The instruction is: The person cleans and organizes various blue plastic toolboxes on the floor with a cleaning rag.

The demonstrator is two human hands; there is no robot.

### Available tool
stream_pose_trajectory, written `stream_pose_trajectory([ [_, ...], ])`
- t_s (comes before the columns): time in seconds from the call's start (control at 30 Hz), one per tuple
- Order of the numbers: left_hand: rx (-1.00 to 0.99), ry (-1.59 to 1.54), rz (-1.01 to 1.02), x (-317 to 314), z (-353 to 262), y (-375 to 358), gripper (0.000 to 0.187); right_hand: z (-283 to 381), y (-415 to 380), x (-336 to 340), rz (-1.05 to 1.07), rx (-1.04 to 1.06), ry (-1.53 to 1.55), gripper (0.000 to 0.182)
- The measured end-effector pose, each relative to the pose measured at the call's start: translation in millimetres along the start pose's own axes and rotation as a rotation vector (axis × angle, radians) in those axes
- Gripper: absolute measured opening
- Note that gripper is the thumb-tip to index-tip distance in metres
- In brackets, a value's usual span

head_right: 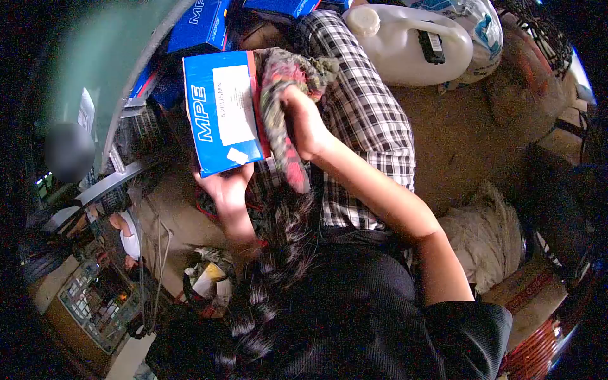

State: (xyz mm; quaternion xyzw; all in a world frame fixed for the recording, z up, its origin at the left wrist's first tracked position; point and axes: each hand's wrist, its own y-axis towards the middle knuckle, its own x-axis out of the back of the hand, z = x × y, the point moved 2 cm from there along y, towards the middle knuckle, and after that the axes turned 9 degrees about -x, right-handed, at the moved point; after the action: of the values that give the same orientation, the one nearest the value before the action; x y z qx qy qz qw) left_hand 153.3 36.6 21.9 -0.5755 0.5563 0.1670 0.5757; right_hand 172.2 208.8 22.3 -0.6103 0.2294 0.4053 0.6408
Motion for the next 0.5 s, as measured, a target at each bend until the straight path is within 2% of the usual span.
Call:
stream_pose_trajectory([
  [0.03,0.021,-0.029,0.016,-1.3,-0.6,-1.0,0.072,2.9,-1.0,-2.0,0.038,-0.04,0.043,0.018],
  [0.13,-0.142,0.102,-0.21,-15.2,7.9,-1.1,0.073,-1.8,19.6,18.4,0.071,-0.097,0.141,0.018],
  [0.17,-0.15,0.11,-0.209,-17.0,8.6,-1.9,0.073,-9.9,35.0,37.8,0.059,0.001,0.005,0.018],
  [0.27,-0.202,0.129,-0.264,-16.9,10.7,-3.2,0.071,1.5,-4.3,5.9,0.125,-0.005,-0.086,0.02],
  [0.33,-0.273,0.141,-0.382,-12.9,10.9,-3.2,0.069,7.9,2.2,5.1,0.436,0.04,-0.402,0.023],
  [0.37,-0.274,0.106,-0.389,-15.2,11.2,-4.1,0.067,5.7,1.9,5.6,0.355,0.136,-0.546,0.023],
  [0.4,-0.267,0.112,-0.381,-15.1,11.0,-4.8,0.067,3.8,-11.9,-13.4,0.206,0.123,-0.455,0.022],
  [0.47,-0.255,0.127,-0.365,-13.3,9.4,-5.8,0.067,2.5,-2.2,-8.2,0.2,0.004,-0.458,0.021],
  [0.5,-0.245,0.118,-0.341,-11.8,8.9,-5.5,0.068,5.0,1.2,-5.0,0.185,-0.016,-0.563,0.022],
])
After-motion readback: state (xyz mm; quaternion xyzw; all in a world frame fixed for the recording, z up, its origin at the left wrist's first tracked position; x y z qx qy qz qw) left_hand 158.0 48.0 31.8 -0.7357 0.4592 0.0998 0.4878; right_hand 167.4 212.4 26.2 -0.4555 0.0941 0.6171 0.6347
